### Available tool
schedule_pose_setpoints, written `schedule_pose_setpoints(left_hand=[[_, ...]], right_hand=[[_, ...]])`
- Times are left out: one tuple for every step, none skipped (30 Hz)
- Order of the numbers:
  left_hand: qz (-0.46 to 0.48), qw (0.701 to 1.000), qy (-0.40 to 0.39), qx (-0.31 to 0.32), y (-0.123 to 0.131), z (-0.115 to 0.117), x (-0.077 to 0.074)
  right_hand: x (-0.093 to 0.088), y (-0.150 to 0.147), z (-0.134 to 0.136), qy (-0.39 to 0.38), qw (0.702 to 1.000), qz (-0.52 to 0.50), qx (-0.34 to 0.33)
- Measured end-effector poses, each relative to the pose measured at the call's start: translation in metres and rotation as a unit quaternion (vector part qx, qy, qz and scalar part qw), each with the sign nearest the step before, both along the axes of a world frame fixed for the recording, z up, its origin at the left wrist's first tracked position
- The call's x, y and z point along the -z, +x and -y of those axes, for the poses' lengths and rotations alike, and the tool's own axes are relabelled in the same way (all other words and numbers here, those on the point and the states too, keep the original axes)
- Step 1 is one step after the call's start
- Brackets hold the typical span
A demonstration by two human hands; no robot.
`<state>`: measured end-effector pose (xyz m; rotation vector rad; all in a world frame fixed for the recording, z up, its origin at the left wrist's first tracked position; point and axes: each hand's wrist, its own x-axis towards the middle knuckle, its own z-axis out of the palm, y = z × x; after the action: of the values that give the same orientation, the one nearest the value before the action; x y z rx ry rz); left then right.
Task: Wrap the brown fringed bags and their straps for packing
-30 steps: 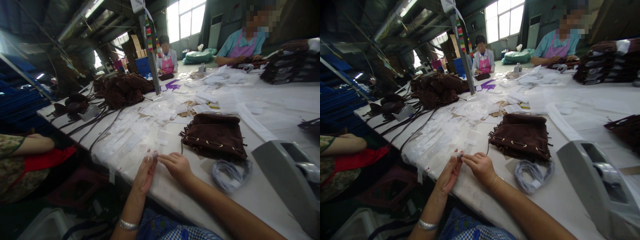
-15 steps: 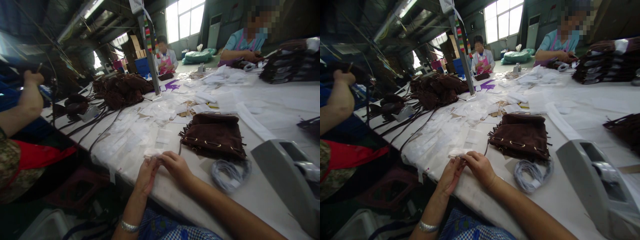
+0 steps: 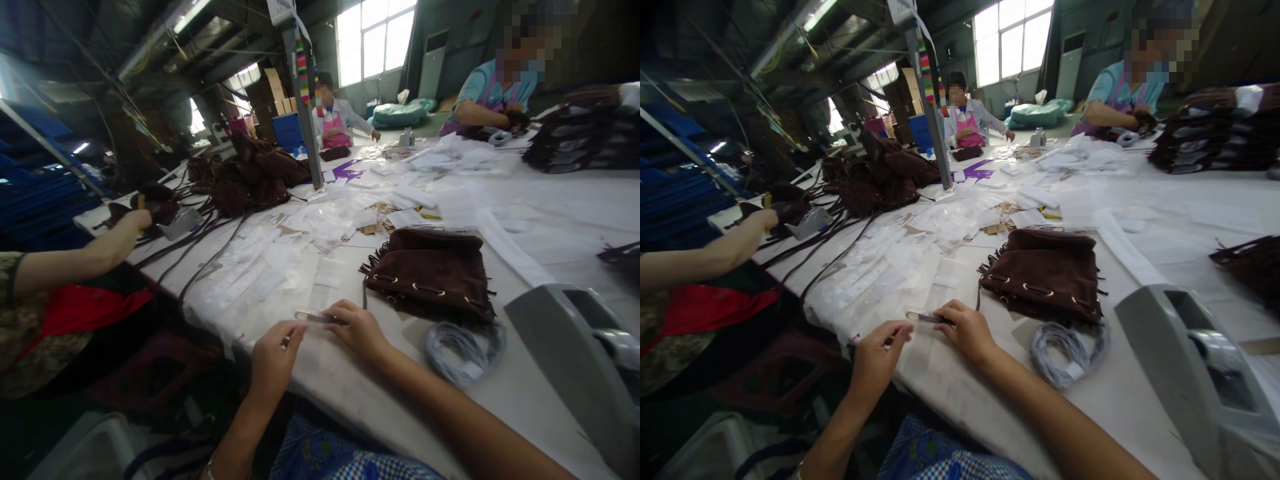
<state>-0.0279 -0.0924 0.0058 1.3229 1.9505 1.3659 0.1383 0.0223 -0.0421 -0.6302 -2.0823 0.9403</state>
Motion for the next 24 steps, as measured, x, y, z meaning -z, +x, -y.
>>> schedule_pose_setpoints(left_hand=[[-0.038,0.999,0.033,0.010,-0.002,-0.002,-0.009],[-0.082,0.995,0.044,0.045,-0.003,-0.005,-0.017],[-0.135,0.986,0.030,0.096,-0.005,-0.009,-0.023],[-0.194,0.969,-0.006,0.151,-0.007,-0.014,-0.027],[-0.254,0.946,-0.053,0.195,-0.009,-0.019,-0.030],[-0.307,0.920,-0.101,0.221,-0.012,-0.022,-0.031],[-0.346,0.899,-0.140,0.227,-0.016,-0.025,-0.032],[-0.368,0.888,-0.166,0.220,-0.019,-0.027,-0.032],[-0.378,0.884,-0.181,0.207,-0.022,-0.028,-0.033],[-0.380,0.884,-0.187,0.196,-0.025,-0.029,-0.035],[-0.376,0.887,-0.190,0.189,-0.027,-0.029,-0.036],[-0.369,0.889,-0.193,0.189,-0.029,-0.029,-0.038],[-0.361,0.892,-0.196,0.191,-0.029,-0.029,-0.040],[-0.352,0.894,-0.198,0.195,-0.029,-0.029,-0.041],[-0.343,0.896,-0.199,0.200,-0.029,-0.029,-0.042],[-0.333,0.899,-0.197,0.203,-0.027,-0.030,-0.041],[-0.322,0.904,-0.192,0.205,-0.026,-0.031,-0.040],[-0.310,0.910,-0.185,0.205,-0.024,-0.032,-0.038],[-0.297,0.917,-0.177,0.202,-0.022,-0.033,-0.036],[-0.282,0.925,-0.167,0.194,-0.021,-0.034,-0.034],[-0.266,0.933,-0.156,0.183,-0.019,-0.034,-0.032],[-0.244,0.943,-0.147,0.172,-0.018,-0.035,-0.031],[-0.210,0.953,-0.146,0.163,-0.017,-0.036,-0.030],[-0.160,0.963,-0.153,0.156,-0.016,-0.037,-0.030]], right_hand=[[-0.001,0.000,0.001,0.012,1.000,0.006,-0.017],[-0.002,0.000,0.001,0.024,0.999,0.007,-0.036],[-0.004,0.001,0.001,0.037,0.998,0.006,-0.054],[-0.006,0.002,-0.001,0.053,0.996,0.008,-0.068],[-0.008,0.003,-0.003,0.074,0.994,0.015,-0.079],[-0.011,0.006,-0.007,0.099,0.991,0.029,-0.087],[-0.015,0.008,-0.011,0.126,0.987,0.050,-0.091],[-0.018,0.011,-0.017,0.150,0.982,0.074,-0.089],[-0.021,0.015,-0.022,0.170,0.977,0.099,-0.082],[-0.023,0.018,-0.028,0.185,0.972,0.123,-0.071],[-0.025,0.021,-0.033,0.195,0.969,0.143,-0.057],[-0.026,0.024,-0.037,0.200,0.966,0.159,-0.046],[-0.027,0.026,-0.040,0.204,0.963,0.169,-0.038],[-0.027,0.027,-0.042,0.206,0.962,0.177,-0.035],[-0.027,0.028,-0.043,0.206,0.961,0.182,-0.034],[-0.027,0.028,-0.043,0.206,0.961,0.183,-0.032],[-0.028,0.028,-0.042,0.205,0.961,0.182,-0.029],[-0.028,0.028,-0.040,0.206,0.962,0.180,-0.024],[-0.030,0.028,-0.039,0.207,0.962,0.175,-0.018],[-0.031,0.028,-0.037,0.208,0.963,0.169,-0.011],[-0.033,0.028,-0.035,0.208,0.965,0.162,0.000],[-0.035,0.027,-0.034,0.207,0.966,0.155,0.013],[-0.036,0.027,-0.032,0.204,0.967,0.149,0.027],[-0.038,0.027,-0.031,0.200,0.968,0.144,0.041]])
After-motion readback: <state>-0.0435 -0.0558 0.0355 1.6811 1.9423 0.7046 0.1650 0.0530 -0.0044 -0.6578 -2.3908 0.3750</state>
